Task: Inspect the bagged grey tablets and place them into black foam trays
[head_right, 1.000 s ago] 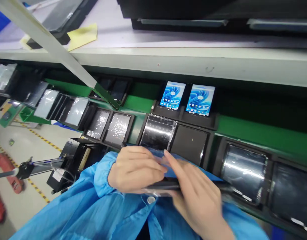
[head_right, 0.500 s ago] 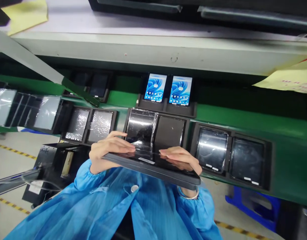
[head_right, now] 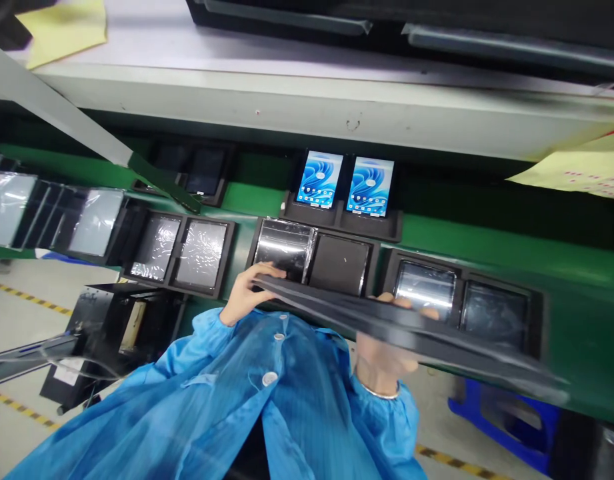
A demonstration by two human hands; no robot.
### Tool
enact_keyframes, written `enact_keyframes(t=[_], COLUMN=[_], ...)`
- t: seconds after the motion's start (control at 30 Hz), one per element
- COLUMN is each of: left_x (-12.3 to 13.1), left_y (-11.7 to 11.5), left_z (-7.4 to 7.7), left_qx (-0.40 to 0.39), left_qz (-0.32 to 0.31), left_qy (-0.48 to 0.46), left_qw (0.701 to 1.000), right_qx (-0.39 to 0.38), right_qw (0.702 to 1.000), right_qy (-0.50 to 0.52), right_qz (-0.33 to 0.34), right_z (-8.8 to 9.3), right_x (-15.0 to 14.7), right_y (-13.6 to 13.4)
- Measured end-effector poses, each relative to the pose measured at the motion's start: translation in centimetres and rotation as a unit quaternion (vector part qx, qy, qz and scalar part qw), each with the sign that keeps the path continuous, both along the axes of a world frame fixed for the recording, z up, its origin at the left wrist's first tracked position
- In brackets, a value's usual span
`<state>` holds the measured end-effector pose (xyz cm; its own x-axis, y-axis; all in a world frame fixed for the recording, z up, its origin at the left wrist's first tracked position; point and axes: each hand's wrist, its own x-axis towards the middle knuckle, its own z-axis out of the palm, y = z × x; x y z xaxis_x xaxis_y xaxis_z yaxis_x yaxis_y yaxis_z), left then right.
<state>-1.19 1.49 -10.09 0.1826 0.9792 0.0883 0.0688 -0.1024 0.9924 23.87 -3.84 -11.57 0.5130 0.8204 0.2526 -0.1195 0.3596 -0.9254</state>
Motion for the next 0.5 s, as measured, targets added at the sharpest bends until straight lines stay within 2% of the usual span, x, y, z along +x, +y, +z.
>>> enact_keyframes(t=[0.07,0.13,0.23,0.33,0.4,0.47,0.5], left_x=[0.0,-0.1,-0.8,-1.8,-2.3,-2.4,-2.2], left_y=[-0.2,-0.1,0.5,1.2,1.3,1.0,0.7], left_z=[-0.7,0.4,3.7,6.1,6.3,5.9,5.6], left_qx=[-0.032,0.020,0.178,0.284,0.273,0.221,0.188], left_qz=[0.056,0.088,0.052,-0.007,-0.026,-0.037,-0.023], left_qy=[-0.081,-0.146,-0.154,-0.080,-0.044,-0.035,-0.044], left_qw=[0.995,0.985,0.971,0.955,0.961,0.974,0.981], right_qx=[-0.027,-0.049,-0.074,-0.082,-0.066,-0.029,-0.005], right_qw=[0.996,0.987,0.978,0.974,0.978,0.985,0.989], right_qy=[0.089,0.148,0.185,0.181,0.163,0.131,0.109], right_qz=[0.008,0.027,0.067,0.105,0.115,0.110,0.103], right_z=[-0.5,-1.1,-1.6,-1.8,-2.0,-2.3,-2.5], right_x=[-0.3,-0.8,-2.5,-4.5,-5.4,-5.3,-4.8], right_y=[0.4,0.8,1.1,1.0,1.0,1.5,1.9])
